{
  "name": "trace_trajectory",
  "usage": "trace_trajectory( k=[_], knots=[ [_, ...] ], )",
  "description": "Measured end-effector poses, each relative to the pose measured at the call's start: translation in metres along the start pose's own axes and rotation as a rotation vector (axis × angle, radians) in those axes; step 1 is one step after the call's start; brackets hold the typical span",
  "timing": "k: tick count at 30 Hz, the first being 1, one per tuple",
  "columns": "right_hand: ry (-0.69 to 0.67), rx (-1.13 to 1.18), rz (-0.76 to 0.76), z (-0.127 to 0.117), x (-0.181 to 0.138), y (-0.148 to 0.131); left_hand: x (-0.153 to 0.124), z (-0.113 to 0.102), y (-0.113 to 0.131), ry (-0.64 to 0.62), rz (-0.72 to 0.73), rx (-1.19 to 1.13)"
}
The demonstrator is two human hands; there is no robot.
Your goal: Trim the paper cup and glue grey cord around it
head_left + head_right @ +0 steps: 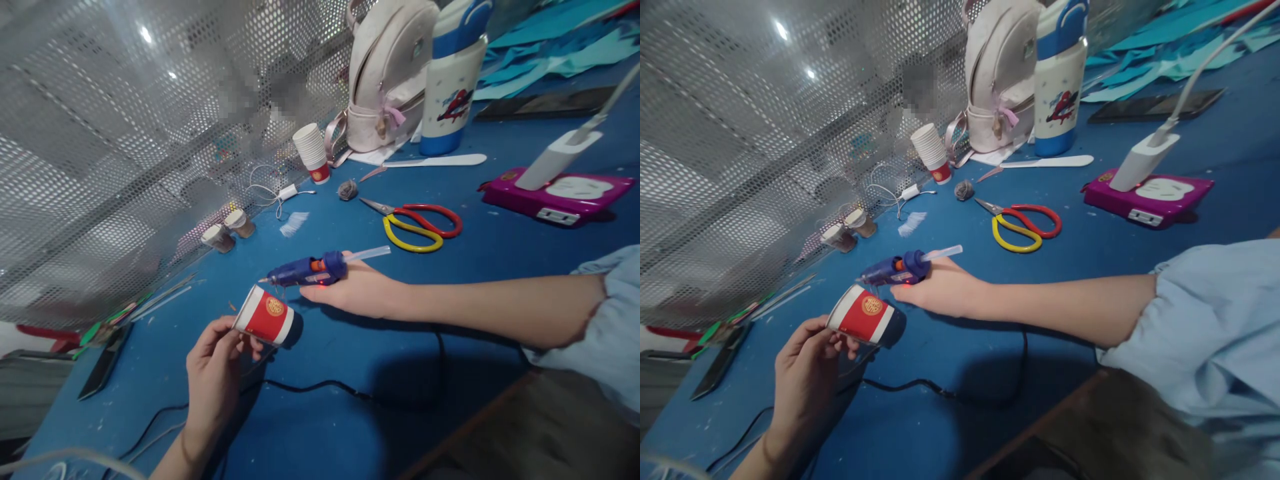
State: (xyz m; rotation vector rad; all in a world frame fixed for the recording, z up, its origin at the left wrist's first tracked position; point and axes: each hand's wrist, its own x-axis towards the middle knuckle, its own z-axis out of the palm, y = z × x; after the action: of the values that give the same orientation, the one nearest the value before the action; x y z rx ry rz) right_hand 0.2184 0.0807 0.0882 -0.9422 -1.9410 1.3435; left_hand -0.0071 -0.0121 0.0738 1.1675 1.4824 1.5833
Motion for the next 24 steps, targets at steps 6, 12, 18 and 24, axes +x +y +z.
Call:
trace_trajectory(
  k=[6,12,18,24],
  knots=[
    [0.033,-0.375,-0.037,-0.008,0.017,0.017,0.0,-0.006,-0.005,0.033,0.006,0.105],
    [0.013,-0.755,-0.03,-0.013,0.023,0.022,-0.002,-0.013,-0.01,-0.002,0.098,0.267],
    [0.029,-0.922,0.008,-0.049,0.0,-0.005,-0.007,-0.012,-0.003,0.004,0.213,0.372],
    [-0.123,-0.615,-0.166,-0.035,-0.019,-0.034,-0.01,-0.008,0.003,0.009,0.273,0.453]
  ],
)
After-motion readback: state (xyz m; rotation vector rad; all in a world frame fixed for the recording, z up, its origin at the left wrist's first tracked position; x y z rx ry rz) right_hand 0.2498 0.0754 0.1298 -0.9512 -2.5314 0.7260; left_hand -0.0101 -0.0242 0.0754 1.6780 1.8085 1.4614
